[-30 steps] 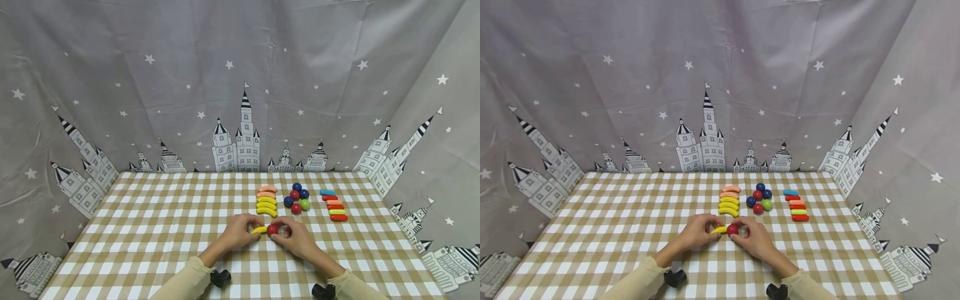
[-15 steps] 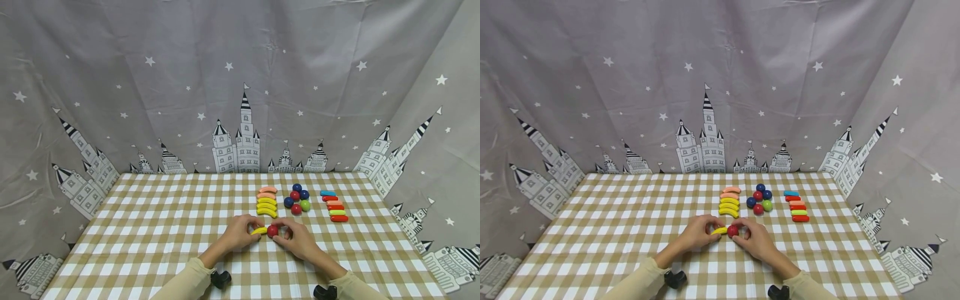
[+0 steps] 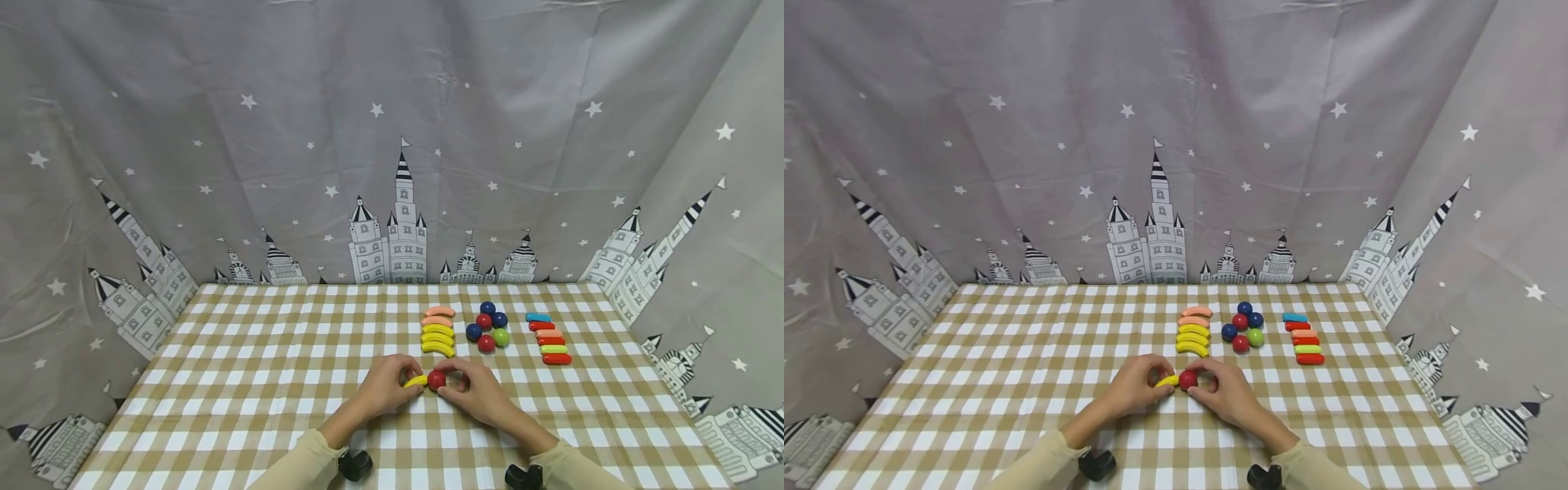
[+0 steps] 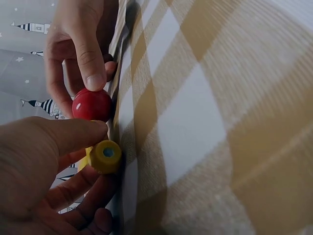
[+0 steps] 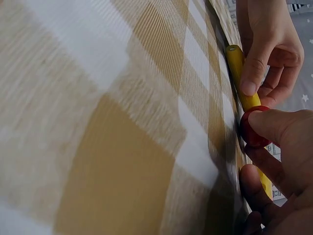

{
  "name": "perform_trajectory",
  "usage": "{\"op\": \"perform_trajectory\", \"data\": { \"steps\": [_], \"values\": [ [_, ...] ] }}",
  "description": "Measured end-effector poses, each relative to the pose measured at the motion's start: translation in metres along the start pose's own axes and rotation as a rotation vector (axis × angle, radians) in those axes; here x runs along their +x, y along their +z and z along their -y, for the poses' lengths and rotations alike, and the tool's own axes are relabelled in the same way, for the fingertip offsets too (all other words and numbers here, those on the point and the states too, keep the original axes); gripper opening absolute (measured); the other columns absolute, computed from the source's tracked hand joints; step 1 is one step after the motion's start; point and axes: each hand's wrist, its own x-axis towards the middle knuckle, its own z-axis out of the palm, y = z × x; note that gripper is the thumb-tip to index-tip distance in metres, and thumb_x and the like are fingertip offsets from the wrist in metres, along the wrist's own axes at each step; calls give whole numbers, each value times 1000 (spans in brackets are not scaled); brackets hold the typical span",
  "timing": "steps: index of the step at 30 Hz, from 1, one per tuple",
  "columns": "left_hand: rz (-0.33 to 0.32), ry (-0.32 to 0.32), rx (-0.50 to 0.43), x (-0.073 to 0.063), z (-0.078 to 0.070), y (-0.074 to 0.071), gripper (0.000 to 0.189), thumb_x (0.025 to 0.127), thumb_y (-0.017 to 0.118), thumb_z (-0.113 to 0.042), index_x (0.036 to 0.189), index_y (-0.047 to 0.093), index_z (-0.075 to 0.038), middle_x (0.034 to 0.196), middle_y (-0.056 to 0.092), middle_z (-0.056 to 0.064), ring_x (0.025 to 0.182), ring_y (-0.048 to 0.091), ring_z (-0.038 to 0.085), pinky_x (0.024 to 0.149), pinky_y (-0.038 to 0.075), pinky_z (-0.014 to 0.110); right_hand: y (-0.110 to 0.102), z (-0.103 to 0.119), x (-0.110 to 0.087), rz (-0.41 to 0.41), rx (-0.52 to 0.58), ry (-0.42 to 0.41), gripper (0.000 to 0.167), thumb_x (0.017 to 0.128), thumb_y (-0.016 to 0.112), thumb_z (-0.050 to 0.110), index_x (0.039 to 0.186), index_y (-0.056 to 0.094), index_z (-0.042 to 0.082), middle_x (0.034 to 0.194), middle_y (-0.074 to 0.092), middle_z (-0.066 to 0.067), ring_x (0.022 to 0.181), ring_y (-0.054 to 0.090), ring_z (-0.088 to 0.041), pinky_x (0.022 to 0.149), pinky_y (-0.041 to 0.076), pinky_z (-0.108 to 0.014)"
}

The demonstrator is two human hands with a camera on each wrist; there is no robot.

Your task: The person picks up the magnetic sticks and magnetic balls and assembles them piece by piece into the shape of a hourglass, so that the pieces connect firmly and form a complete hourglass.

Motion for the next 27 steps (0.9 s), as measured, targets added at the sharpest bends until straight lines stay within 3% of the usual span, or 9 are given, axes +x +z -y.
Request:
{"op": "perform_trajectory", "data": {
  "steps": [15, 27],
  "values": [
    [-71, 16, 70, -6, 1, -5, 14, 82, 84, -12, 87, 71, -12, 73, 61, -5, 60, 44, 2, 57, 40, 22, 7, 3, 7, 16, -31, 2, 32, 89, 81, 22, 120, 72, 20, 86, 62, 9, 64, 51, -5, 60, 44, -24],
    [-111, 31, 145, -15, -1, -9, 17, 80, 84, -10, 83, 68, -15, 73, 61, -6, 67, 49, 7, 64, 40, 25, 13, 9, 9, 21, -41, -12, 33, 90, 81, 24, 121, 73, 21, 89, 64, 8, 64, 51, -6, 59, 43, -24]
  ]
}}
